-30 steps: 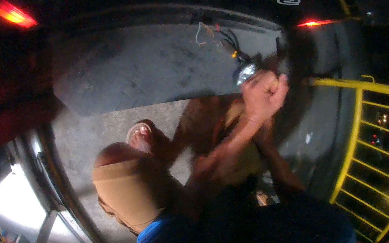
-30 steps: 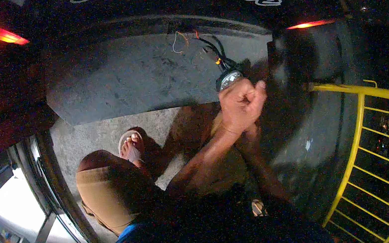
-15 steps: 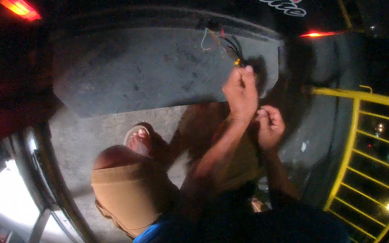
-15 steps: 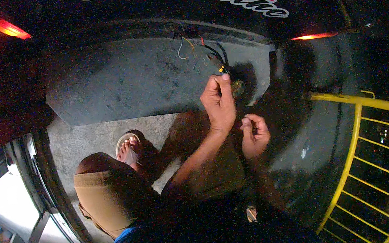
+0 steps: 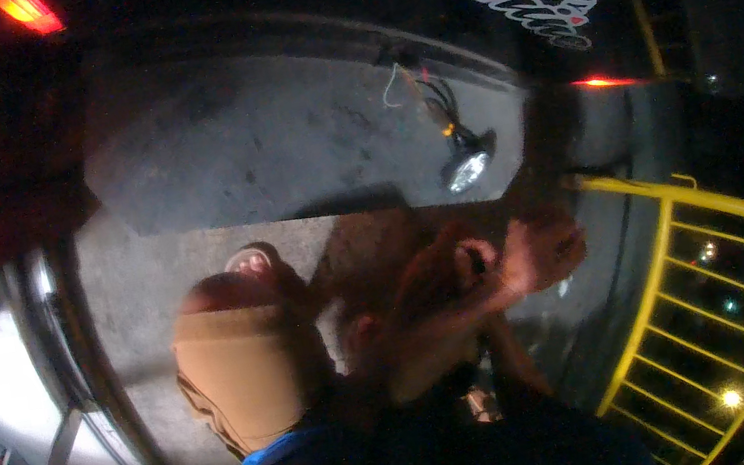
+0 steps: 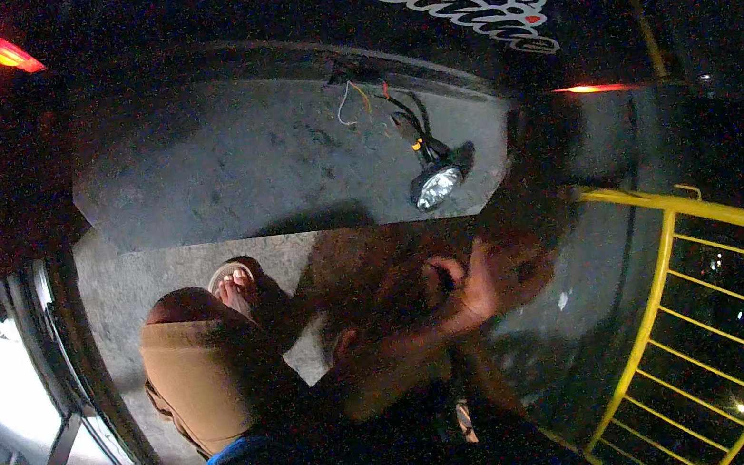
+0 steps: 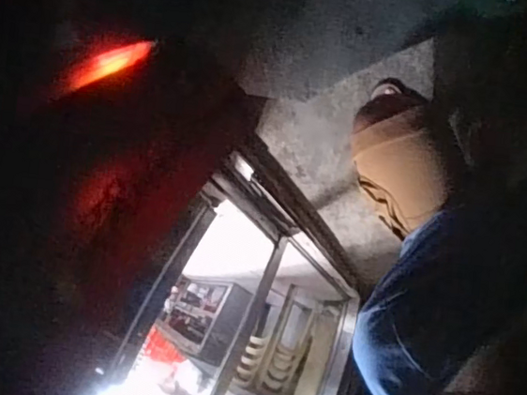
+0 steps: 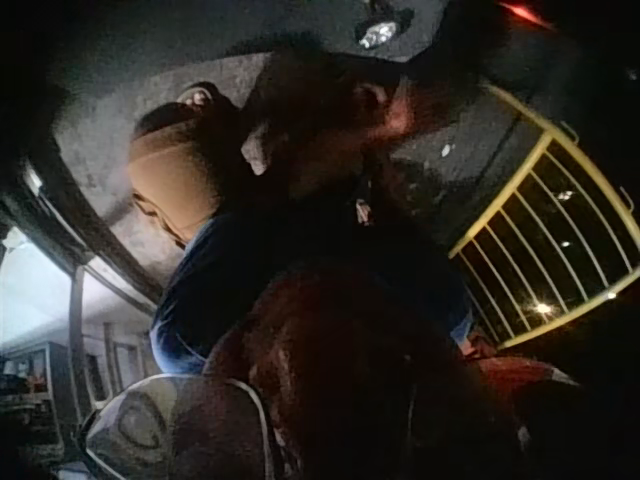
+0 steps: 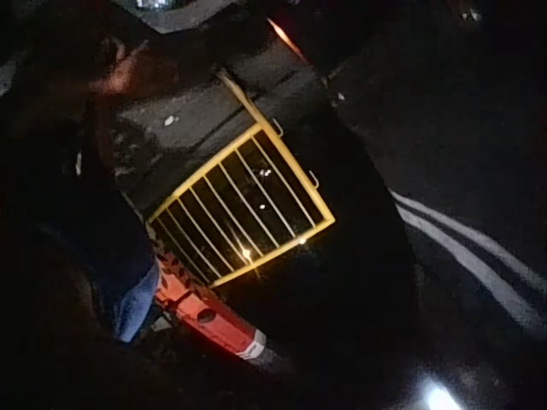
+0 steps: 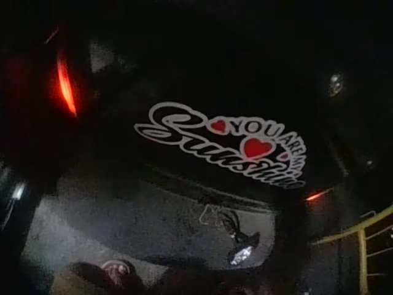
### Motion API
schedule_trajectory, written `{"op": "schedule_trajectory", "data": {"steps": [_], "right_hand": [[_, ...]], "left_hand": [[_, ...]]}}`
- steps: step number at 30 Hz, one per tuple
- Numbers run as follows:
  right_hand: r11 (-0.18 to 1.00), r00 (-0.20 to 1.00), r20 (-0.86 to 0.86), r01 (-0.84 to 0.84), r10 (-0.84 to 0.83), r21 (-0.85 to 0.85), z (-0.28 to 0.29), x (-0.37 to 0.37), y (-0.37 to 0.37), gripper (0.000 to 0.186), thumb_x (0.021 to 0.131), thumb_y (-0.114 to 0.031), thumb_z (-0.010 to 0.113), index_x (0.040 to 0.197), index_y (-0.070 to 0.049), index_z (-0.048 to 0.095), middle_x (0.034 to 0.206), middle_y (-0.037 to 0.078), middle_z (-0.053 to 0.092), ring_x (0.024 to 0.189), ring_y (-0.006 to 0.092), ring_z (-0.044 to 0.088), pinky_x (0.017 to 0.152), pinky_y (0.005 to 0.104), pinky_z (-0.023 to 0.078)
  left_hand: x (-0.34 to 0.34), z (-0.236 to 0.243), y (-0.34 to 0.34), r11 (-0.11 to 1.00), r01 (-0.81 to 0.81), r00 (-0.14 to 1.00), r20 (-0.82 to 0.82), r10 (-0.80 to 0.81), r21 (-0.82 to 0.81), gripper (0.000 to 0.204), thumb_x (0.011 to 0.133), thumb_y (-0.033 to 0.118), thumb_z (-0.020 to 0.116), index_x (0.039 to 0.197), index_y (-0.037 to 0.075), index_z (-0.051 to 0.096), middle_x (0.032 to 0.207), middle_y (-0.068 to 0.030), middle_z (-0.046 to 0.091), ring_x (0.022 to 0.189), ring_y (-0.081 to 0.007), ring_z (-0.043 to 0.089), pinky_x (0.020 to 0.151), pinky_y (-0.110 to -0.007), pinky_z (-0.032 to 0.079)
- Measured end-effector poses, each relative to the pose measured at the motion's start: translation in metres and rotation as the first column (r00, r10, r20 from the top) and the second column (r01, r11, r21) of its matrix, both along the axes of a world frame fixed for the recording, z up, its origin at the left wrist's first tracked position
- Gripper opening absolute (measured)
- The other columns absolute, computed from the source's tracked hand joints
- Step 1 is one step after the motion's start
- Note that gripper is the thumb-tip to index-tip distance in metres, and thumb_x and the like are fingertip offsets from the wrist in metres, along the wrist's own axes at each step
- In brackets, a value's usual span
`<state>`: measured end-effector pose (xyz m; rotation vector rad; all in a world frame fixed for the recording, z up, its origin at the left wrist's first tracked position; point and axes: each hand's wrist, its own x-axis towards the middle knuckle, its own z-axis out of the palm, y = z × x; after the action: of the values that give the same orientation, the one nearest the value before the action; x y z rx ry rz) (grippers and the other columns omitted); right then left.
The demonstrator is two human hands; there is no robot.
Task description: The person installs a small LED light onto the rear of a motorcycle. They use a screwdriver to secure the light fixture and a flashlight to illuminate the work area while connecting wires. The person briefly enters a shop to retrieve a tool before returning to complete the installation.
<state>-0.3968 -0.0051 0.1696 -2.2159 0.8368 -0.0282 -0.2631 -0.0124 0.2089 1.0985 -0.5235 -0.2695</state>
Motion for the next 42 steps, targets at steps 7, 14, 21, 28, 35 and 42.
{"op": "schedule_trajectory", "data": {"steps": [7,14,21,28,35,42], "right_hand": [[0.999,0.99,-0.136,0.031,-0.029,0.017,0.04,-0.031,0.015,0.022,0.089,-0.013,0.059,0.108,-0.002,0.061,0.106,0.009,0.062,0.094,0.0209,0.059,0.083,0.0338,0.049],[0.992,0.966,-0.249,-0.047,0.076,0.119,0.131,-0.062,0.049,0.025,0.088,-0.015,0.061,0.11,-0.003,0.062,0.111,0.012,0.062,0.097,0.0244,0.06,0.084,0.0361,0.049],[0.924,0.904,-0.22,-0.327,0.368,0.201,0.266,-0.106,0.081,0.029,0.087,-0.018,0.063,0.112,-0.005,0.062,0.115,0.015,0.062,0.099,0.0279,0.061,0.085,0.0384,0.05],[0.839,0.808,-0.231,-0.537,0.542,0.089,0.397,-0.181,0.111,0.036,0.086,-0.022,0.065,0.118,-0.007,0.061,0.124,0.019,0.058,0.109,0.0347,0.058,0.09,0.0432,0.049],[0.979,0.946,-0.32,0.016,0.05,0.202,0.43,-0.227,0.118,0.032,0.088,-0.027,0.066,0.108,-0.003,0.06,0.116,0.018,0.06,0.106,0.0382,0.059,0.091,0.0449,0.047],[0.926,0.926,-0.271,0.32,-0.261,0.199,0.445,-0.235,0.153,0.044,0.086,-0.039,0.067,0.111,-0.003,0.061,0.114,0.017,0.062,0.105,0.0299,0.059,0.091,0.0393,0.046]], "left_hand": [[-0.03,0.065,0.014,0.918,0.395,0.87,-0.308,-0.385,-0.031,0.024,0.083,0.027,0.067,0.072,0.008,0.058,0.064,-0.0127,0.059,0.057,-0.0299,0.059,0.053,-0.041,0.046],[-0.051,0.168,0.062,0.888,0.46,0.82,-0.38,-0.429,-0.009,0.024,0.086,0.031,0.061,0.082,0.008,0.06,0.075,-0.0142,0.064,0.069,-0.0327,0.064,0.063,-0.043,0.049],[-0.075,0.247,0.16,0.829,0.491,0.864,-0.023,-0.504,0.268,0.039,0.089,0.045,0.061,0.103,0.009,0.062,0.091,-0.0137,0.064,0.079,-0.0314,0.063,0.068,-0.047,0.05],[-0.103,0.386,0.295,0.442,0.769,0.619,-0.368,-0.694,0.461,0.038,0.09,0.041,0.058,0.115,0.013,0.061,0.11,-0.0114,0.064,0.109,-0.0292,0.058,0.095,-0.041,0.045],[-0.096,0.466,0.294,0.257,0.517,0.684,-0.213,-0.698,0.817,0.048,0.089,0.046,0.061,0.121,0.011,0.062,0.122,-0.0147,0.062,0.115,-0.0333,0.056,0.102,-0.042,0.042],[-0.078,0.503,0.303,0.385,0.525,0.515,0.076,-0.854,0.759,0.049,0.087,0.047,0.061,0.121,0.012,0.062,0.124,-0.0161,0.06,0.116,-0.0354,0.055,0.104,-0.045,0.04]]}}
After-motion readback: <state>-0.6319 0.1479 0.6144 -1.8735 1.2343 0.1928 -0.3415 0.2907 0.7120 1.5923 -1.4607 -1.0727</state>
